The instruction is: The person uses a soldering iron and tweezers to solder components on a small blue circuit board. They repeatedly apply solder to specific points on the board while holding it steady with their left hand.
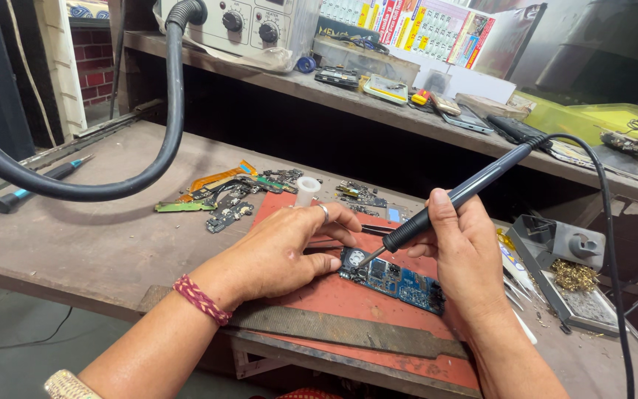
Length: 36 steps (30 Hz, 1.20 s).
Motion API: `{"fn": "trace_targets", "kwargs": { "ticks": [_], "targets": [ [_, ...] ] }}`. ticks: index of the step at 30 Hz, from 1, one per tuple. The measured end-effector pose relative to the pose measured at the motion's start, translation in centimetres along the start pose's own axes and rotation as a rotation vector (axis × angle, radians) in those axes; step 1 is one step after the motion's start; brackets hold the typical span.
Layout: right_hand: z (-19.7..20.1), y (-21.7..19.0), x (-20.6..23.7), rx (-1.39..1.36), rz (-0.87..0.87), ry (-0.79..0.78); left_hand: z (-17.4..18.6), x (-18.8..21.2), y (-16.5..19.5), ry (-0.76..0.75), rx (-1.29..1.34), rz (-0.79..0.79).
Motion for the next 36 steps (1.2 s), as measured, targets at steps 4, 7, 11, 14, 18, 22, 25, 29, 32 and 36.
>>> {"fn": "trace_targets", "kwargs": {
  "ticks": [4, 7, 11, 14, 18, 22, 25, 29, 32, 36],
  "targets": [
    [-0.1, -0.2, 0.0, -0.006, -0.001, -0.004, 0.0, 0.0, -0.2, -0.002, -0.016, 0.013],
    [-0.2, -0.4, 0.2, -0.022, 0.001, -0.003, -0.1, 0.0, 0.0, -0.004, -0.003, 0.008],
    [-0.8, -0.6, 0.2, -0.048, 0.006, -0.032, 0.0, 0.0, 0.0, 0.006, -0.029, 0.002],
    [-1.2, -0.7, 0.3, -0.042, 0.023, -0.075, 0.2, 0.0, 0.0, 0.019, -0.059, 0.006],
    [-1.6, -0.6, 0.2, -0.011, 0.005, -0.105, 0.1, 0.0, -0.1, 0.013, -0.022, 0.015],
    [-1.7, -0.4, 0.4, 0.01, -0.009, -0.097, 0.1, 0.0, -0.3, 0.005, -0.002, 0.04],
    [-1.8, -0.5, 0.4, 0.016, 0.007, -0.095, 0.1, -0.1, -0.2, 0.006, 0.009, 0.022],
    [-1.8, -0.5, 0.5, 0.026, 0.001, -0.087, 0.1, 0.0, -0.2, 0.014, 0.008, 0.019],
    [-1.8, -0.6, 0.5, 0.023, 0.007, -0.081, 0.1, 0.0, -0.3, 0.007, 0.013, 0.025],
    [-1.7, -0.5, 0.5, 0.026, -0.001, -0.078, 0.0, 0.0, -0.1, 0.0, 0.032, -0.004]
  ]
}}
Point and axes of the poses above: each hand's wrist, its own x-axis away from the middle knuckle, its own z-axis out of the back of the hand, y = z × x, the point moved 7 cm from there along -x, towards the middle knuckle, and after that the axes turned 5 degrees about -x, right-handed, at the moved point
